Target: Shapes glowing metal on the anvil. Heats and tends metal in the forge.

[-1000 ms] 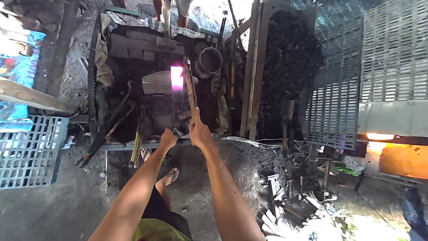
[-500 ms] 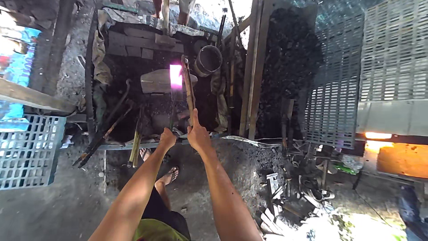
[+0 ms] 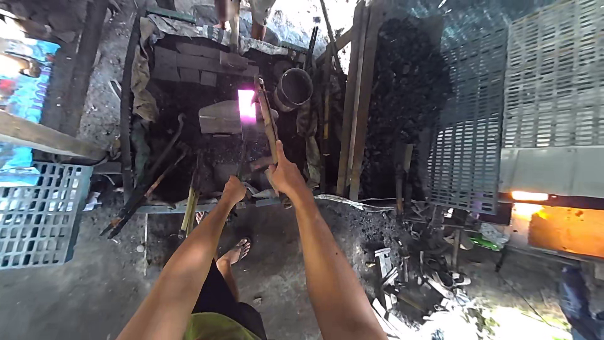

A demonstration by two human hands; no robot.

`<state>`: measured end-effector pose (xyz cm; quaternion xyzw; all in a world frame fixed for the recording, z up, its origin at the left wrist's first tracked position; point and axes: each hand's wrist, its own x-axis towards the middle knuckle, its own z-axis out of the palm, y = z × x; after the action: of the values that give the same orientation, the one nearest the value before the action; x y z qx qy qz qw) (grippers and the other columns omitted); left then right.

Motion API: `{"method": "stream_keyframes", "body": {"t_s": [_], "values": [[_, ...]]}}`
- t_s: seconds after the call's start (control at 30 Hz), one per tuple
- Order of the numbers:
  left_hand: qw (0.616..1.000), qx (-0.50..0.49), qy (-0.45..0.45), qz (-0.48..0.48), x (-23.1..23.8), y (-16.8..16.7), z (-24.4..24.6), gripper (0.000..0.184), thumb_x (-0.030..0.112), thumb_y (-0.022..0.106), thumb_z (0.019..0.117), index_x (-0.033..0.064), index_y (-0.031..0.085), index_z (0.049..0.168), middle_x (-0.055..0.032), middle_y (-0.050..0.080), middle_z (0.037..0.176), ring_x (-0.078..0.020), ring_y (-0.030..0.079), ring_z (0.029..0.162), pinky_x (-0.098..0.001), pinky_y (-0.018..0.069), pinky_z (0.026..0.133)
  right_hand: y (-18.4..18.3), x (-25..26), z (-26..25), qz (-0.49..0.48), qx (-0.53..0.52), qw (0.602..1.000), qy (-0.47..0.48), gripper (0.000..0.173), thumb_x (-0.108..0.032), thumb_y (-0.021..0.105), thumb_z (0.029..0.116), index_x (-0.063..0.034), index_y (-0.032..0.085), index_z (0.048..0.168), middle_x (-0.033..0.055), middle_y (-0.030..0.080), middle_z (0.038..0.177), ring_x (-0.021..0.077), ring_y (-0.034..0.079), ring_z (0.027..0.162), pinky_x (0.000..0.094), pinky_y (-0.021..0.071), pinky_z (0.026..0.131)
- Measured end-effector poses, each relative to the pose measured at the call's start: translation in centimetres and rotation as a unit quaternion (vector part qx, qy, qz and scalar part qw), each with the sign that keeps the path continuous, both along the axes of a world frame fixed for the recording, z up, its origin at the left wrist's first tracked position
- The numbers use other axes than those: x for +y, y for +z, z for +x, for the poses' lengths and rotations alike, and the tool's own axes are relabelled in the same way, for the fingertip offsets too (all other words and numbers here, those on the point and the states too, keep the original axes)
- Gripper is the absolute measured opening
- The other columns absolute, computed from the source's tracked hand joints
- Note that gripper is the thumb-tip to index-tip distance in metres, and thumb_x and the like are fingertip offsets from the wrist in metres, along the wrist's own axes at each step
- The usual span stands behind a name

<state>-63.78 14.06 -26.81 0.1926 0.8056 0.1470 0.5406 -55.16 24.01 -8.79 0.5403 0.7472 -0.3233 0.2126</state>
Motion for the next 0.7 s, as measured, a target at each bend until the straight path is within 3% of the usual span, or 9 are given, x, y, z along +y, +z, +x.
{"method": "stream_keyframes", "body": {"t_s": [0.1, 0.3, 0.53, 0.7], "values": [[1.0, 0.007, -0.002, 0.005, -0.1, -1.1, -0.3, 0.048, 0.019, 0.06, 0.0985, -0.0038, 0.046, 0.139, -0.0261, 0.064, 0.125, -0.0382, 0.066, 0.117, -0.0569, 0.0528, 0.098, -0.7, -1.8, 0.5, -0.004, -0.016, 1.0, 0.005, 0.076, -0.03, 0.042, 0.1107, -0.0346, -0.011, 0.165, 0.0168, 0.069, 0.111, 0.027, 0.072, 0.085, 0.0441, 0.0603, 0.078], [1.0, 0.012, -0.011, -0.001, -0.2, -1.5, -0.1, 0.052, 0.017, 0.061, 0.0968, -0.0034, 0.044, 0.142, -0.0256, 0.063, 0.128, -0.0383, 0.065, 0.119, -0.0558, 0.0526, 0.1, -1.6, -3.0, 1.0, 0.011, -0.039, 0.999, 0.016, 0.076, -0.031, 0.042, 0.1101, -0.0346, -0.009, 0.165, 0.0152, 0.07, 0.113, 0.0268, 0.073, 0.09, 0.0426, 0.0595, 0.082], [1.0, 0.007, -0.004, -0.011, -0.2, -1.3, -0.1, 0.052, 0.016, 0.062, 0.0961, -0.0022, 0.044, 0.142, -0.0255, 0.063, 0.129, -0.0376, 0.064, 0.121, -0.0557, 0.0525, 0.1, -1.9, -3.1, 1.3, 0.013, -0.047, 0.999, 0.021, 0.076, -0.031, 0.042, 0.1098, -0.0346, -0.008, 0.165, 0.0137, 0.072, 0.111, 0.03, 0.072, 0.1, 0.0471, 0.0571, 0.089], [1.0, 0.009, -0.002, -0.012, -0.1, -1.6, 0.0, 0.051, 0.017, 0.061, 0.0961, -0.0016, 0.045, 0.141, -0.0254, 0.063, 0.128, -0.0374, 0.065, 0.119, -0.0559, 0.0529, 0.099, -2.2, -3.3, 1.5, 0.015, -0.048, 0.998, 0.023, 0.075, -0.032, 0.041, 0.1099, -0.0347, -0.009, 0.165, 0.0134, 0.072, 0.11, 0.0305, 0.072, 0.101, 0.0481, 0.057, 0.089]]}}
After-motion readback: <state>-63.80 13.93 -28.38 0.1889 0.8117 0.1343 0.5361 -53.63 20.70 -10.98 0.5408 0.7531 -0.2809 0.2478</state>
